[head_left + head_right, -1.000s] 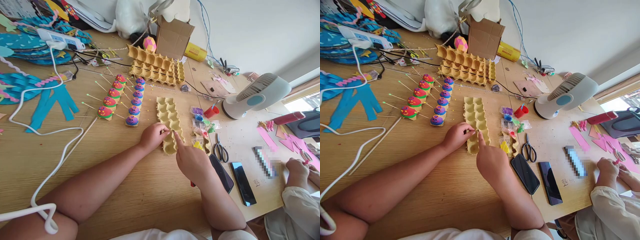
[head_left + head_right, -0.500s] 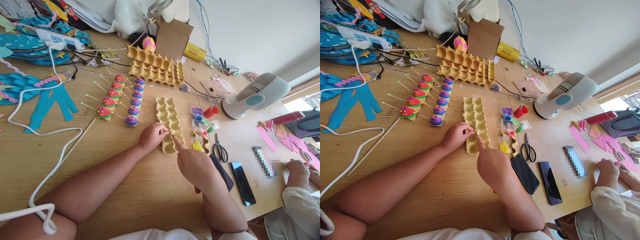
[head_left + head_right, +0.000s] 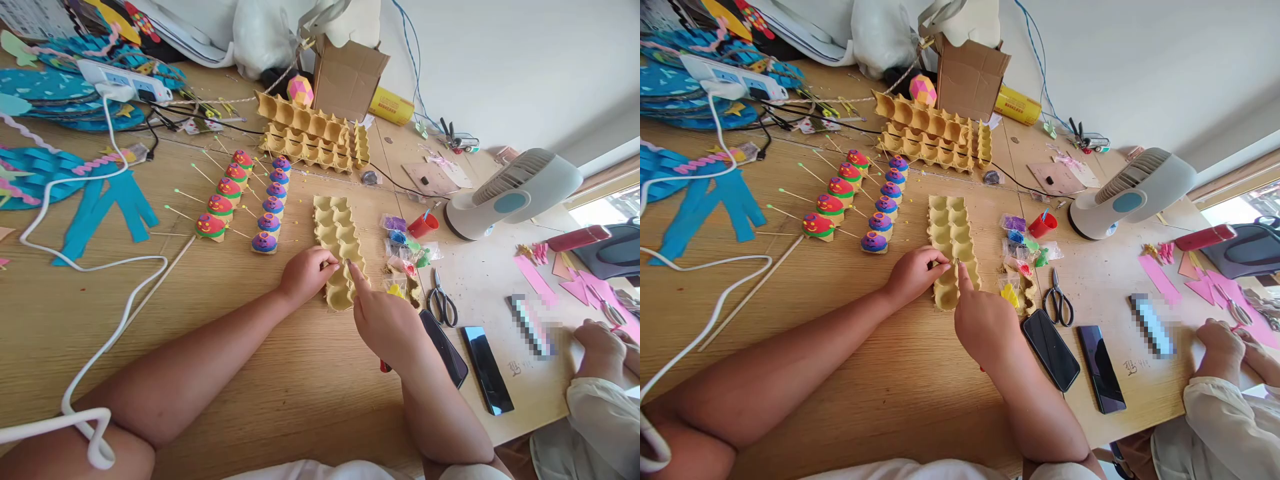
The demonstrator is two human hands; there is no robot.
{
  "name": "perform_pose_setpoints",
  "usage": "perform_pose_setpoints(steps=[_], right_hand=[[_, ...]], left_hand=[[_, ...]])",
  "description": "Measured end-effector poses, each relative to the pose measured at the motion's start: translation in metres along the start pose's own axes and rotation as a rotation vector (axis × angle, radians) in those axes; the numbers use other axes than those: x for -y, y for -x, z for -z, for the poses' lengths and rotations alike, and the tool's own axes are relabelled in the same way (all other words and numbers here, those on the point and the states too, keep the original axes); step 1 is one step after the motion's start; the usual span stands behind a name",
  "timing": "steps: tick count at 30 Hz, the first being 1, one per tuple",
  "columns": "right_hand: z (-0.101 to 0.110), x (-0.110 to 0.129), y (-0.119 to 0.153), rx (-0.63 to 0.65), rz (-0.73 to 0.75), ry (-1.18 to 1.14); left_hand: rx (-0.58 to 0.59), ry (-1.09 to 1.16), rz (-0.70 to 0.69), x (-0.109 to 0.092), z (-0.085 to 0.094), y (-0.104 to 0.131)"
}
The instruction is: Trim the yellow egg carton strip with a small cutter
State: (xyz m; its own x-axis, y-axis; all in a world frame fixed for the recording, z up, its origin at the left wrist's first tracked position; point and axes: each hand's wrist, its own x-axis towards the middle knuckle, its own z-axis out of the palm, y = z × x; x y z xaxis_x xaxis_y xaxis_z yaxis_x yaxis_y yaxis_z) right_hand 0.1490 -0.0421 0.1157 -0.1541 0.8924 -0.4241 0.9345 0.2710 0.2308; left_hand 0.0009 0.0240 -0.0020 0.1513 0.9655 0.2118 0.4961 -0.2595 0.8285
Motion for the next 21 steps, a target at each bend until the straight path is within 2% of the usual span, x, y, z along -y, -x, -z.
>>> perform_pose_setpoints(steps=[12, 21], right_hand=[[-0.0075, 0.0063, -0.0001, -0.015, 0.007, 0.060], [-0.0031, -0.0017, -0.0003, 0.010, 0.014, 0.019]], left_hand=[[-0.001, -0.010, -0.009, 0.0020, -0.0006, -0.0005], [0.006, -0.012, -0.005, 0.0003, -0.0003, -0.0005]])
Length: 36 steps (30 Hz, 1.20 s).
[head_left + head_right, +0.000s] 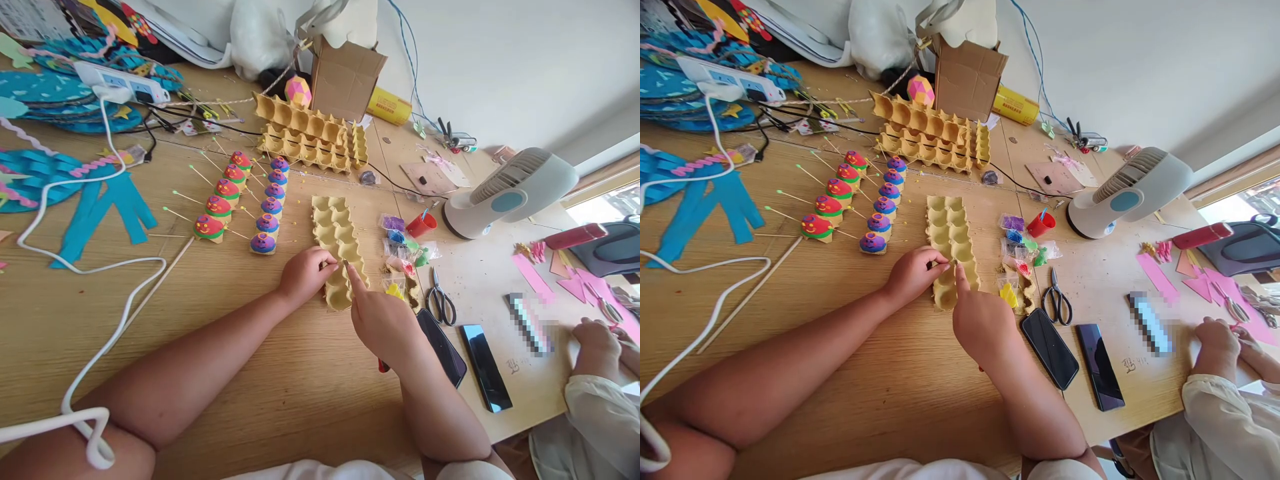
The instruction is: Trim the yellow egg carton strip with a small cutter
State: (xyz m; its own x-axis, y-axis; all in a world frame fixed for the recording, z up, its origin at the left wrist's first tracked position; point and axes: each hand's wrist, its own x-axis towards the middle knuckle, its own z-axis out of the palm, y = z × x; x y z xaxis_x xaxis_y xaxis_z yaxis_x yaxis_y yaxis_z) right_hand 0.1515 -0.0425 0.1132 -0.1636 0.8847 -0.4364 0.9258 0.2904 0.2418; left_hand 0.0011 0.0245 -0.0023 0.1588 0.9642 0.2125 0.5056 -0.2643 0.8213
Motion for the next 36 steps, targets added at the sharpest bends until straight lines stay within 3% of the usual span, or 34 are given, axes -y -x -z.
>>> perform_pose_setpoints(steps=[15, 36], right_hand=[[-0.0001, -0.0001, 0.0051, -0.038, 0.007, -0.015], [-0.0033, 0.0045, -0.0005, 0.005, -0.018, 0.032]], left_hand=[[-0.003, 0.005, 0.012, -0.0010, 0.0007, 0.0000], [-0.006, -0.006, 0.011, 0.0012, -0.0009, -0.0007]])
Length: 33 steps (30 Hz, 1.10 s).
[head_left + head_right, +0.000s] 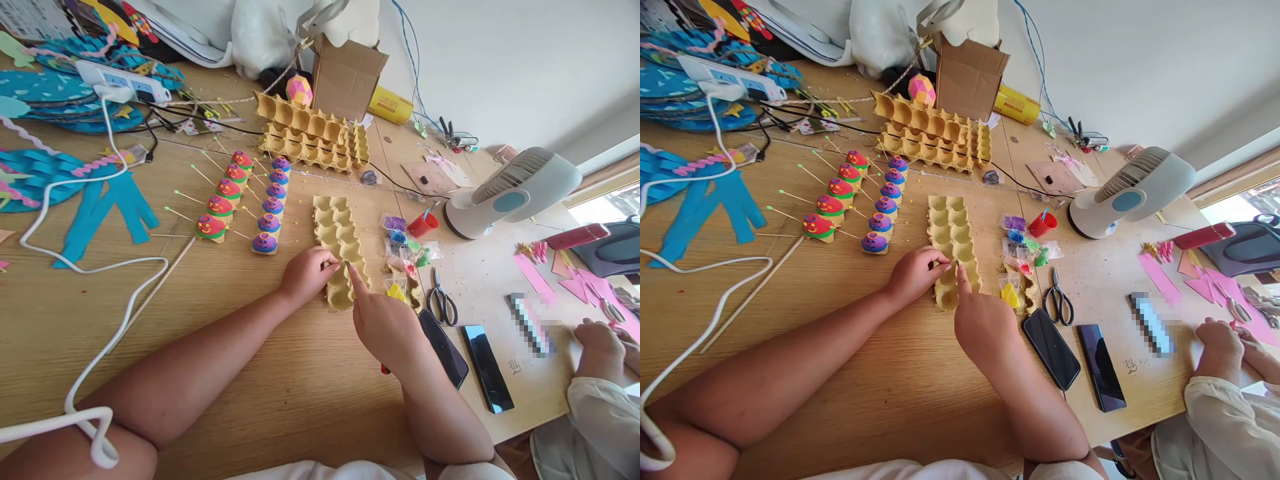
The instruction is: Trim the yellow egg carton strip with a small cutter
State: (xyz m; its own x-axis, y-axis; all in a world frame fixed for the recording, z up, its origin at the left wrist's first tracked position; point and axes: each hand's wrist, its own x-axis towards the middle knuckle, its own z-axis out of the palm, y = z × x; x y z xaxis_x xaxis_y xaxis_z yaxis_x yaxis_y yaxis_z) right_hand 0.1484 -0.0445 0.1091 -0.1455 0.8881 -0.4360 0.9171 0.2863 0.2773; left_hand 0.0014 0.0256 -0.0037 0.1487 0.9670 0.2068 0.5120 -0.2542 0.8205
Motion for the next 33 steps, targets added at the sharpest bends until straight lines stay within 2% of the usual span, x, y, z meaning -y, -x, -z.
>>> perform_pose_setpoints(steps=[12, 21, 33], right_hand=[[-0.003, -0.001, 0.001, -0.025, 0.015, 0.008], [0.008, -0.005, 0.003, 0.019, -0.004, -0.031], [0.002, -0.001, 0.001, 0.000, -0.018, -0.016]], left_hand=[[0.003, 0.001, -0.003, 0.001, 0.000, 0.000], [-0.008, 0.016, 0.006, -0.002, 0.000, 0.001], [0.000, 0.015, 0.004, -0.002, 0.001, 0.001]])
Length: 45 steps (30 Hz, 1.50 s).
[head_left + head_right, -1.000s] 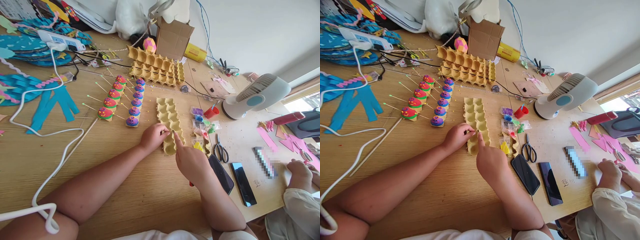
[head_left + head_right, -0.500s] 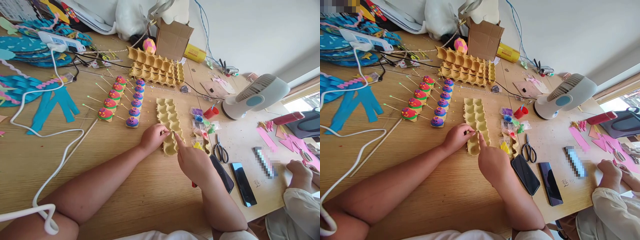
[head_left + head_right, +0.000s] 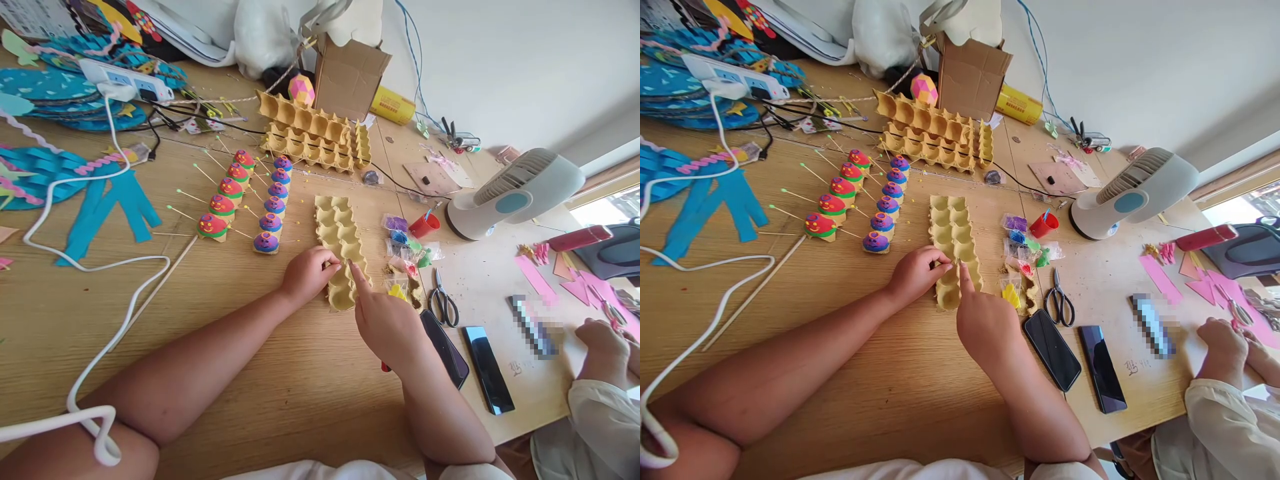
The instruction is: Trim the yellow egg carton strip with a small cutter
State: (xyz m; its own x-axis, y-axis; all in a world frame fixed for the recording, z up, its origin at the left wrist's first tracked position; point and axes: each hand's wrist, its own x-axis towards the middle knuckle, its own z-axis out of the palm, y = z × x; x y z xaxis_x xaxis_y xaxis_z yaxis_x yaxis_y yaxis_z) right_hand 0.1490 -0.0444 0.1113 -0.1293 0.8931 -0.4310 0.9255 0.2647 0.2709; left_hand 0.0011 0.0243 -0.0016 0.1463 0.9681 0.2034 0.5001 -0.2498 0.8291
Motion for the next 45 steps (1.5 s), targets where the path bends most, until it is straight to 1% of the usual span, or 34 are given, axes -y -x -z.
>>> perform_pose_setpoints(steps=[12, 21, 34, 45], right_hand=[[-0.0050, 0.0010, -0.0030, -0.034, 0.037, 0.036], [0.0011, -0.0008, -0.0029, 0.036, 0.032, -0.026], [-0.0012, 0.0000, -0.0013, 0.010, 0.041, 0.002], [0.0036, -0.0014, -0.0009, 0.074, 0.022, 0.000]], left_hand=[[0.006, -0.018, 0.000, 0.0010, -0.0004, -0.0011], [0.010, -0.029, 0.003, 0.0013, -0.0004, -0.0009], [0.003, -0.029, 0.001, 0.0005, -0.0007, -0.0006], [0.009, -0.029, -0.010, 0.0006, -0.0006, -0.0006]])
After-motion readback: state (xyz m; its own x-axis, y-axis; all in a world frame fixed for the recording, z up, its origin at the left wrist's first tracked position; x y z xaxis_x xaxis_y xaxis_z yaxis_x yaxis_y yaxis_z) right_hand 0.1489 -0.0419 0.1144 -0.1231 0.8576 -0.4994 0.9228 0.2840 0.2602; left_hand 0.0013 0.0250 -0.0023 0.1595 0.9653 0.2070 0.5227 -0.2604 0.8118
